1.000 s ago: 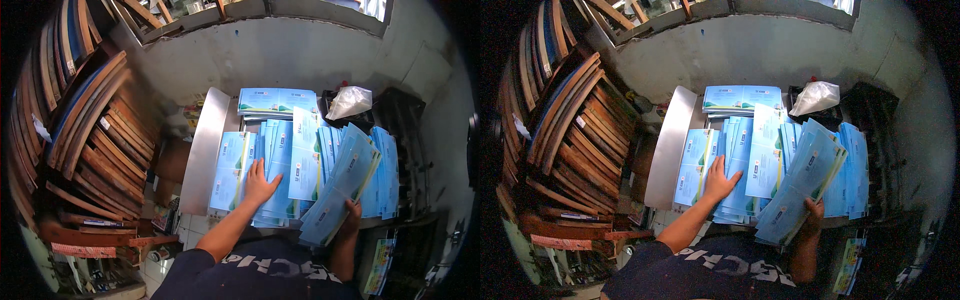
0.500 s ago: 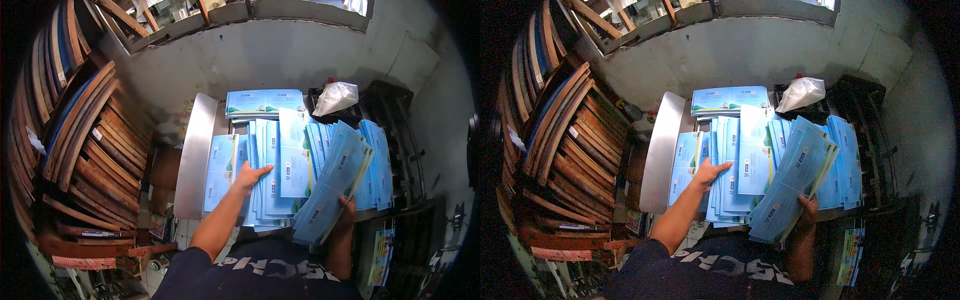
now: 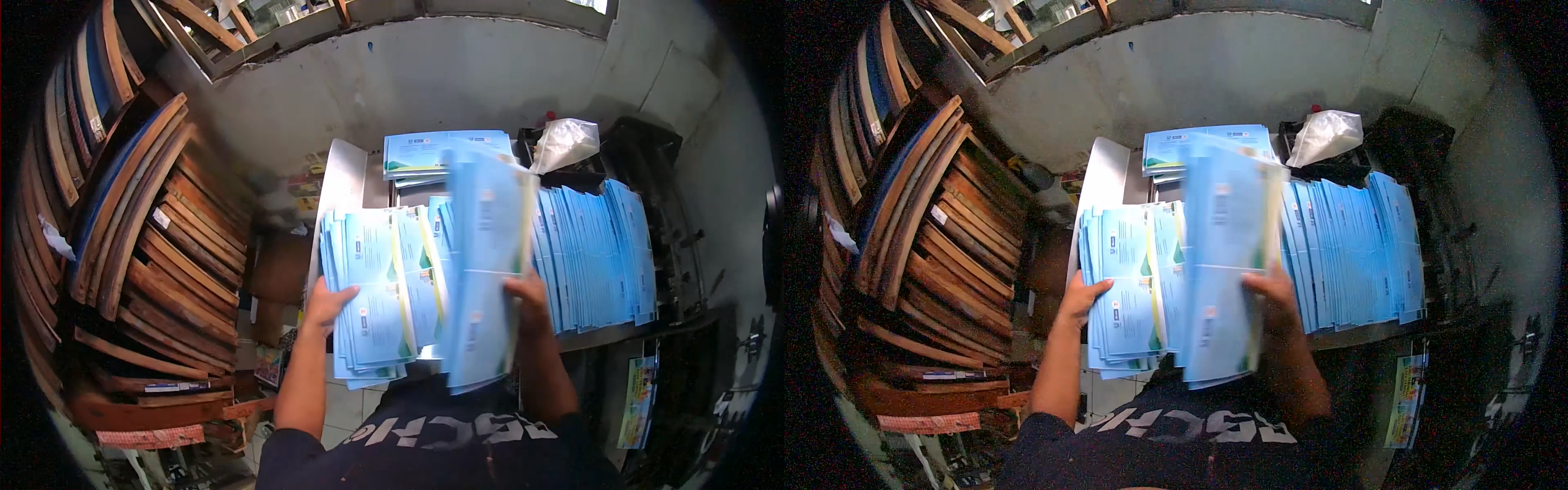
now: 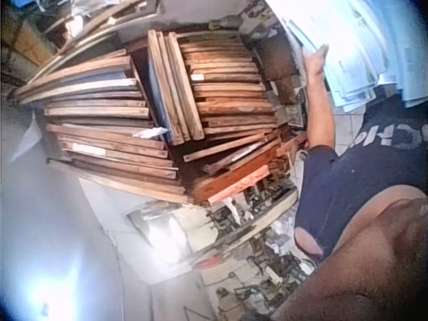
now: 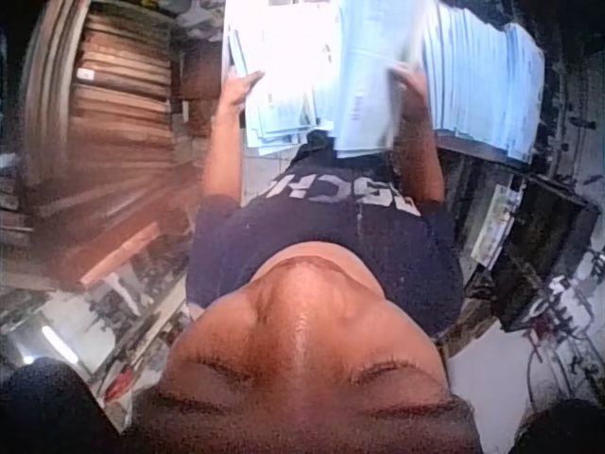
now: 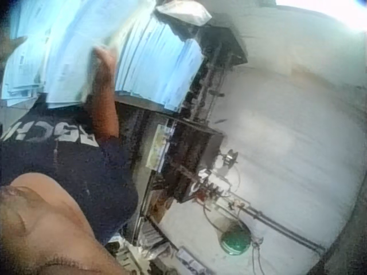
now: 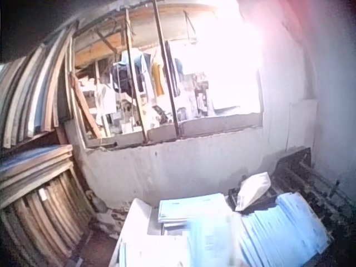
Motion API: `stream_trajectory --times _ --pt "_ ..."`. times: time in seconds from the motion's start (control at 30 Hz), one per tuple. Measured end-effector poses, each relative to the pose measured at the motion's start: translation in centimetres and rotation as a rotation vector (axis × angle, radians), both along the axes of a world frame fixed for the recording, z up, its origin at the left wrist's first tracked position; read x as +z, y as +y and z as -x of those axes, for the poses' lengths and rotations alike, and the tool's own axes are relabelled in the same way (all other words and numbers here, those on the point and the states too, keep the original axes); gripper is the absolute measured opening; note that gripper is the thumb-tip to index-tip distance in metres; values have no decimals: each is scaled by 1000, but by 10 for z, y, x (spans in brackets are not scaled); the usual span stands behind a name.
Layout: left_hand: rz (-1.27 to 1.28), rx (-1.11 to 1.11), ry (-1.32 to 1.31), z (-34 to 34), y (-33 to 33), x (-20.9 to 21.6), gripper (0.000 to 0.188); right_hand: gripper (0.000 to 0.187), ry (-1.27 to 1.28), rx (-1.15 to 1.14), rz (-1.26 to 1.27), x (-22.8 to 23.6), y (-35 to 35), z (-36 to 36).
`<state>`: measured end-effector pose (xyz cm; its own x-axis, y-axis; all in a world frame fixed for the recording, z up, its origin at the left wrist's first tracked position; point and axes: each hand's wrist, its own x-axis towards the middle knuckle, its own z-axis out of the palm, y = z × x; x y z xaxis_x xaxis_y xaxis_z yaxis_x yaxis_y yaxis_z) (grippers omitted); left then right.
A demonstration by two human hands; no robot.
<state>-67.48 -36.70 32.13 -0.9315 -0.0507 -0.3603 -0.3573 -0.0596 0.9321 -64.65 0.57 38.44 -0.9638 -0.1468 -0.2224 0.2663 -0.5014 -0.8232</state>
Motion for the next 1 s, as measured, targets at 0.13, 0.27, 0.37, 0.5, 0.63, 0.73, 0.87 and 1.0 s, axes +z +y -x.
stream_trajectory --times 0.13,0.27,0.37,0.5,0.63,0.73,0.87,1.0 --pt "-37 43 -38 1 9 4 41 71 87 223 -41 -49 -97 36" --pt "-427 156 -94 0 5 -2 41 76 356 311 -1092 -86 -141 35" --pt "-35 109 20 -9 7 -5 48 77 290 464 -1072 -71 -143 34" --pt "64 147 50 -13 12 -9 56 80 56 481 -781 -55 -121 44" --pt "-140 123 378 -43 8 9 61 69 406 -524 -1109 -87 -111 51" --pt "-339 94 249 -55 -3 20 59 38 110 261 -198 -73 -104 50" --pt "-290 50 199 -49 -5 12 57 24 209 53 -966 -24 -84 49" --pt "-341 94 237 -47 -2 5 55 30 148 -270 -551 27 -17 48"
